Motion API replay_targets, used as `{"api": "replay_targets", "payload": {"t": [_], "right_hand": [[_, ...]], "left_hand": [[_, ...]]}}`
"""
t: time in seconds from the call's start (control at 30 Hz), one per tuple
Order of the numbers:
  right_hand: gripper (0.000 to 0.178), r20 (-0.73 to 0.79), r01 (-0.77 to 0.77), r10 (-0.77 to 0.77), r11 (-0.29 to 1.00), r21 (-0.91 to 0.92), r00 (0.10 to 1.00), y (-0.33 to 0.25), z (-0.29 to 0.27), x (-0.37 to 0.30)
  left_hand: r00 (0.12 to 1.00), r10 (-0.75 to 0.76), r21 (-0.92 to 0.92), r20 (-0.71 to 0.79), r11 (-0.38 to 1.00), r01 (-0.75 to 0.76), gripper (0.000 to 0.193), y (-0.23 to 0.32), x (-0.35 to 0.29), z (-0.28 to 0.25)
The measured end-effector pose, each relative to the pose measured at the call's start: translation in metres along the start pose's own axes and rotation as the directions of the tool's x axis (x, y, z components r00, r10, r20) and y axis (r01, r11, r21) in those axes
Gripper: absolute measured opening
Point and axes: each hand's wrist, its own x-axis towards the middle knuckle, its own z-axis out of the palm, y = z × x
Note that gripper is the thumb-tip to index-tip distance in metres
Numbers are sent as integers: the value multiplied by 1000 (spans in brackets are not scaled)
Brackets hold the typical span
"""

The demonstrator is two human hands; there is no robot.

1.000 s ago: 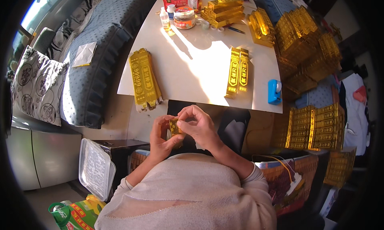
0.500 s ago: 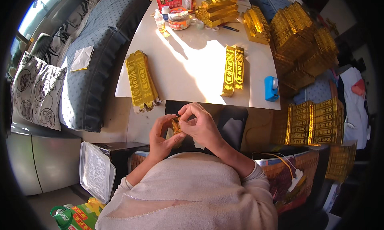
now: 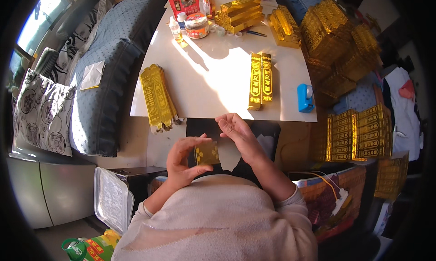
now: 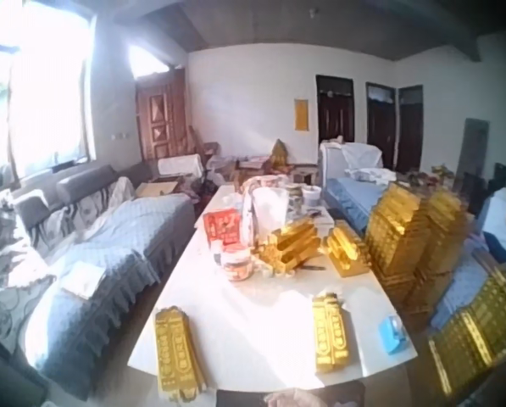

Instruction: The person folds multiple gold-colored paper sheets into small rectangular packets by hand, then stacks them on the table. The person uses a blue tape dispenser to secure the folded packets.

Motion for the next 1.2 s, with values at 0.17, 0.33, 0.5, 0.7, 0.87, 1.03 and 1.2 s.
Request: {"api": "replay_targets", "payload": {"t": [0.17,0.33,0.5,0.7,0.87,1.03,1.2], "right_hand": [[81,145,-174,140,951,257,980,10,-10,-5],[52,231,-111,-7,862,495,973,-7,-27,10],[61,179,98,-130,980,174,975,-7,-17,21],[64,381,71,-55,997,-26,923,53,29,25],[44,279,137,-23,908,-396,960,74,37,11],[53,270,72,93,836,-544,958,66,40,4],[59,306,458,-345,730,-507,887,60,42,4]], "left_hand": [[877,329,34,350,931,-363,42,20,19,-1],[786,250,233,565,866,-443,47,27,26,1],[975,-49,400,218,916,-43,64,26,29,-34],[847,-515,-265,-130,841,471,60,20,21,-45],[785,-619,-394,23,716,576,50,6,7,-51],[764,-641,-503,69,639,582,34,10,3,-42],[740,-671,-521,42,617,589,35,14,3,-35]]}}
